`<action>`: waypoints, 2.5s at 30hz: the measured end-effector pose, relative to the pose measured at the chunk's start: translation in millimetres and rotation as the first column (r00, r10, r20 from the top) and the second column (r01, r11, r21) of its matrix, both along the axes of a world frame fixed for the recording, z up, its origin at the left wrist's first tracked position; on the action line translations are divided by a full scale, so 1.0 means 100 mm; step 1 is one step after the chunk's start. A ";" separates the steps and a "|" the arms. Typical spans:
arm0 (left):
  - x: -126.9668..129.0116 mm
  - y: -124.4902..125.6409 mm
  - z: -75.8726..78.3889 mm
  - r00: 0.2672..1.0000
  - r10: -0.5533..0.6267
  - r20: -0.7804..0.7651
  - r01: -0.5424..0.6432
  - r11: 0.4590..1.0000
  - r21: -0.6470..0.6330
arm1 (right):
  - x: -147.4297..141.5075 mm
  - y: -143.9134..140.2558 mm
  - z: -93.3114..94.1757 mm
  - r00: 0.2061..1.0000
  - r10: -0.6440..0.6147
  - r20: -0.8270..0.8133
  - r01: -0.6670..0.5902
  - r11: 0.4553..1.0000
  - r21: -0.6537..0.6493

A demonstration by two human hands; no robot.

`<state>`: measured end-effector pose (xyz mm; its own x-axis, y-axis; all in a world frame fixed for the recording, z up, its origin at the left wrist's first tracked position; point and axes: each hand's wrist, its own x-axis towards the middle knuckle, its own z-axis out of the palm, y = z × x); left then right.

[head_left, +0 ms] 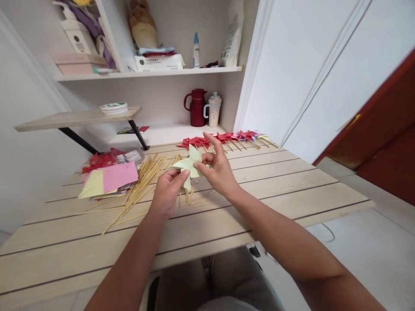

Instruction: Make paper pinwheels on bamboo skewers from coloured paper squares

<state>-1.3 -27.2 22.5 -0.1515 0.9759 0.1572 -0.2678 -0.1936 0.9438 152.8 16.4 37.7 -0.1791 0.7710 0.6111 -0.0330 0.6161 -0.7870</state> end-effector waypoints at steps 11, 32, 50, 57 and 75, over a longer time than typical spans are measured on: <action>0.01 0.01 -0.01 0.989 0.140 -0.039 -0.141 0.990 -0.005 | -0.01 -0.01 0.00 1.000 0.012 0.008 -0.012 1.000 0.007; -0.02 0.01 0.04 0.986 0.168 0.015 -0.168 0.986 0.004 | -0.01 -0.08 0.00 0.984 0.125 0.129 -0.131 0.991 0.041; -0.09 0.00 0.03 0.970 0.242 -0.025 -0.240 0.968 0.069 | 0.06 -0.03 0.04 0.921 0.276 0.276 -0.315 0.943 0.108; -0.05 -0.05 0.09 0.966 0.253 -0.046 -0.248 0.963 0.105 | 0.08 0.02 0.02 0.982 0.167 0.092 -0.172 0.984 0.049; -0.05 -0.05 0.05 0.946 0.281 -0.161 -0.254 0.952 0.170 | 0.06 0.08 0.02 0.967 0.243 -0.078 -0.251 0.961 -0.114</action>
<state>-6.7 -32.6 27.6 -0.3594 0.8677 0.3433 -0.0147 -0.3732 0.9277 158.8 24.0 39.2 -0.3374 0.7768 0.5317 -0.2238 0.4824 -0.8469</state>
